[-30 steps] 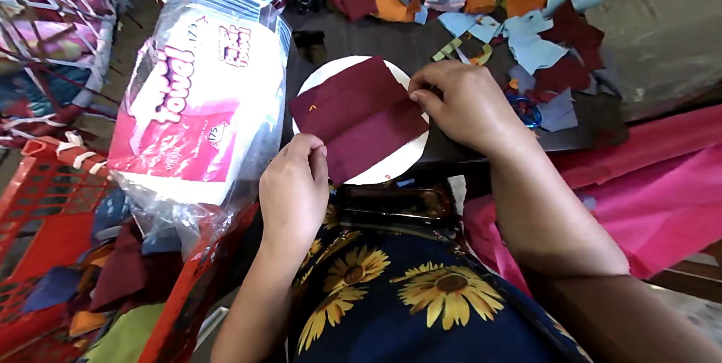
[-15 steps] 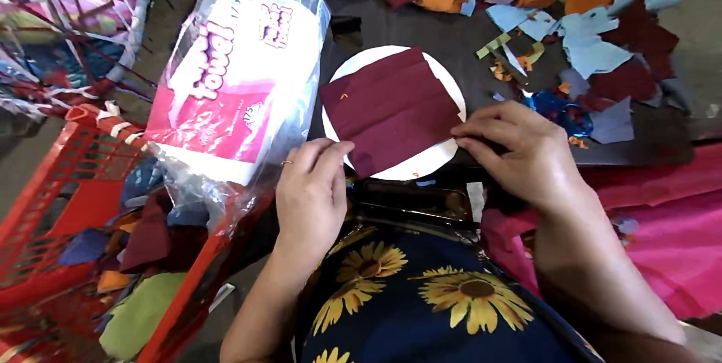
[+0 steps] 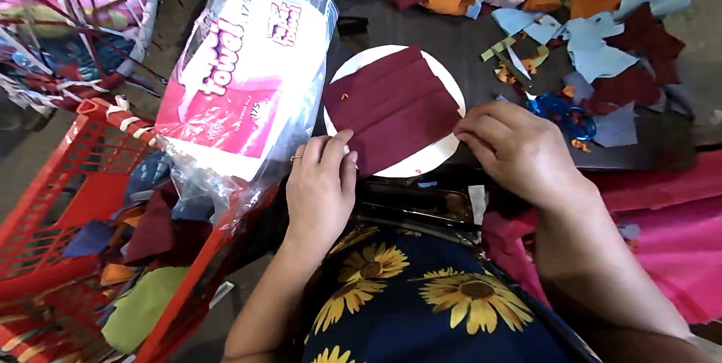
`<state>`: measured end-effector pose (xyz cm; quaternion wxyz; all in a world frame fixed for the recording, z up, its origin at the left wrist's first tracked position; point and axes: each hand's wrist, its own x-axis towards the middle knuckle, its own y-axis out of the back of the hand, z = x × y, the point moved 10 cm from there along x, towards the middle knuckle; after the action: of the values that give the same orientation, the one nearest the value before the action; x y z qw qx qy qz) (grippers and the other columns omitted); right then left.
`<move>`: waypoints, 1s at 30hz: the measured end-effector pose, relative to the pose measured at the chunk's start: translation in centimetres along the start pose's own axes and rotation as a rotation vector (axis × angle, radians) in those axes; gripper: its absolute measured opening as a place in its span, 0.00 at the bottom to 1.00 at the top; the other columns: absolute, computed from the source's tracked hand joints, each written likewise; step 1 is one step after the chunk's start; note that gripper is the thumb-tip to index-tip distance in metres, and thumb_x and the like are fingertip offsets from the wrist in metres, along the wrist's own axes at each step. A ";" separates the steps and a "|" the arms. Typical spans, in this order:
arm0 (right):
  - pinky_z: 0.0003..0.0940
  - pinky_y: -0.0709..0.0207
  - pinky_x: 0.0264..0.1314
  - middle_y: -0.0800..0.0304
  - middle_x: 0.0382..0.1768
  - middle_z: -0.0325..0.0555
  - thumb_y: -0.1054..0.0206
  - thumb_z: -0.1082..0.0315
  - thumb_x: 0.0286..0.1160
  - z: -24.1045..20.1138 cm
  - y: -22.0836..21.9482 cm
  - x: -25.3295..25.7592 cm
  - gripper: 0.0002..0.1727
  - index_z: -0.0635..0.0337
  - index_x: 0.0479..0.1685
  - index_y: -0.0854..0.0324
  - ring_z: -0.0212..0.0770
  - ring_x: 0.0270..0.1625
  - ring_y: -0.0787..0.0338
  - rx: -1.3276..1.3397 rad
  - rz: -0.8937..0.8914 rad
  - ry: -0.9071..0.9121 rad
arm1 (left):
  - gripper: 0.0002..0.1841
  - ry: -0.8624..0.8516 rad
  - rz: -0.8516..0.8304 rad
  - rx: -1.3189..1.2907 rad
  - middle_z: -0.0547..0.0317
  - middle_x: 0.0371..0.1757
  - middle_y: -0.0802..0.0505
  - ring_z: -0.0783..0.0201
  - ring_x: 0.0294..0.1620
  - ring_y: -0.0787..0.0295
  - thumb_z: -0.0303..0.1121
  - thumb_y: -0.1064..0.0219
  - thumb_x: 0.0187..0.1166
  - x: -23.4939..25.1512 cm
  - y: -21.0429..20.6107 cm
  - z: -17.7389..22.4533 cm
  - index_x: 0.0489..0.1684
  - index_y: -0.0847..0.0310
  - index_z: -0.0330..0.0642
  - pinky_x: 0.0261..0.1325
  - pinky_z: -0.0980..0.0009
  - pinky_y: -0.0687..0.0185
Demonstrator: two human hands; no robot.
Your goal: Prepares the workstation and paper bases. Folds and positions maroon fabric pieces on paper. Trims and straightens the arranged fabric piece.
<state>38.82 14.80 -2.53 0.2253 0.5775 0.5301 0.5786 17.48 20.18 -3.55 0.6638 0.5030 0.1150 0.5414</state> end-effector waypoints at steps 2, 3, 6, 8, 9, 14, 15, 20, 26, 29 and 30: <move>0.51 0.15 0.45 0.10 0.49 0.63 0.38 0.70 0.82 -0.4 0.3 0.2 0.12 0.69 0.47 0.12 0.60 0.49 0.08 0.027 0.014 0.015 | 0.15 0.014 0.009 -0.015 0.47 0.51 0.09 0.51 0.52 0.12 0.29 0.39 0.84 0.1 0.1 -0.2 0.62 0.13 0.39 0.55 0.58 0.18; 0.49 0.15 0.46 0.10 0.49 0.63 0.37 0.68 0.82 -0.9 0.5 0.4 0.13 0.68 0.49 0.11 0.58 0.48 0.08 0.047 0.027 0.029 | 0.14 0.018 0.014 -0.023 0.48 0.50 0.09 0.52 0.51 0.12 0.28 0.40 0.84 0.1 0.2 -0.3 0.61 0.13 0.39 0.54 0.59 0.17; 0.42 0.16 0.47 0.09 0.44 0.57 0.35 0.67 0.80 -3.7 0.6 1.1 0.11 0.63 0.46 0.08 0.53 0.48 0.09 0.116 0.066 0.105 | 0.14 0.026 0.015 -0.054 0.47 0.49 0.09 0.54 0.49 0.11 0.26 0.39 0.83 0.3 0.4 -0.6 0.60 0.11 0.39 0.53 0.62 0.16; 0.38 0.17 0.46 0.08 0.41 0.53 0.35 0.67 0.80 -5.7 -0.2 1.6 0.11 0.61 0.44 0.07 0.49 0.47 0.10 0.139 0.066 0.162 | 0.14 0.030 0.010 -0.057 0.48 0.48 0.10 0.56 0.48 0.12 0.25 0.39 0.82 0.4 0.5 -0.6 0.59 0.10 0.39 0.52 0.64 0.16; 0.37 0.17 0.45 0.08 0.41 0.51 0.35 0.66 0.80 -6.5 -0.7 1.9 0.11 0.60 0.44 0.07 0.48 0.46 0.10 0.139 0.061 0.189 | 0.14 0.033 0.006 -0.058 0.48 0.47 0.10 0.56 0.47 0.12 0.25 0.39 0.82 0.4 0.5 -0.6 0.58 0.10 0.40 0.51 0.64 0.16; 0.38 0.19 0.39 0.09 0.41 0.49 0.36 0.69 0.79 -7.7 -2.9 3.1 0.11 0.59 0.44 0.07 0.49 0.44 0.11 0.125 0.001 0.246 | 0.14 0.038 0.001 -0.063 0.49 0.46 0.10 0.57 0.45 0.12 0.24 0.39 0.81 0.5 0.4 -0.7 0.57 0.09 0.40 0.49 0.65 0.16; 0.38 0.19 0.39 0.09 0.41 0.49 0.36 0.70 0.78 -7.7 -3.1 3.2 0.10 0.60 0.42 0.07 0.49 0.43 0.11 0.129 0.000 0.251 | 0.14 0.039 -0.003 -0.068 0.49 0.47 0.10 0.57 0.46 0.12 0.24 0.39 0.82 0.5 0.4 -0.7 0.57 0.09 0.40 0.50 0.65 0.15; 0.37 0.19 0.38 0.08 0.40 0.50 0.37 0.72 0.78 -7.7 -3.1 3.4 0.09 0.61 0.40 0.09 0.49 0.42 0.11 0.122 -0.010 0.279 | 0.14 0.020 -0.002 -0.082 0.50 0.47 0.10 0.57 0.46 0.12 0.23 0.39 0.81 0.6 0.4 -0.7 0.56 0.09 0.40 0.50 0.65 0.16; 0.37 0.18 0.42 0.08 0.40 0.50 0.37 0.70 0.80 -7.4 -3.0 3.3 0.11 0.61 0.41 0.08 0.48 0.44 0.10 0.158 -0.017 0.269 | 0.14 0.019 -0.012 -0.078 0.49 0.47 0.09 0.55 0.46 0.11 0.23 0.40 0.81 0.7 0.4 -0.7 0.57 0.09 0.40 0.51 0.63 0.15; 0.36 0.19 0.42 0.09 0.41 0.50 0.37 0.68 0.81 -7.3 -2.7 3.2 0.12 0.61 0.44 0.07 0.47 0.44 0.11 0.162 0.004 0.252 | 0.14 0.028 -0.012 -0.075 0.49 0.46 0.10 0.57 0.45 0.12 0.25 0.39 0.82 0.6 0.4 -0.8 0.58 0.10 0.40 0.49 0.65 0.15; 0.35 0.19 0.43 0.08 0.41 0.50 0.37 0.67 0.82 -7.0 -2.4 3.1 0.12 0.61 0.45 0.07 0.47 0.45 0.11 0.161 0.019 0.241 | 0.14 0.027 -0.005 -0.077 0.50 0.45 0.11 0.58 0.43 0.13 0.26 0.39 0.83 0.6 0.5 -0.8 0.60 0.11 0.40 0.47 0.66 0.16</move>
<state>30.88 15.79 -1.71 0.1076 0.5249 0.5926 0.6014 16.89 21.04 -3.32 0.6824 0.4694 0.1040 0.5506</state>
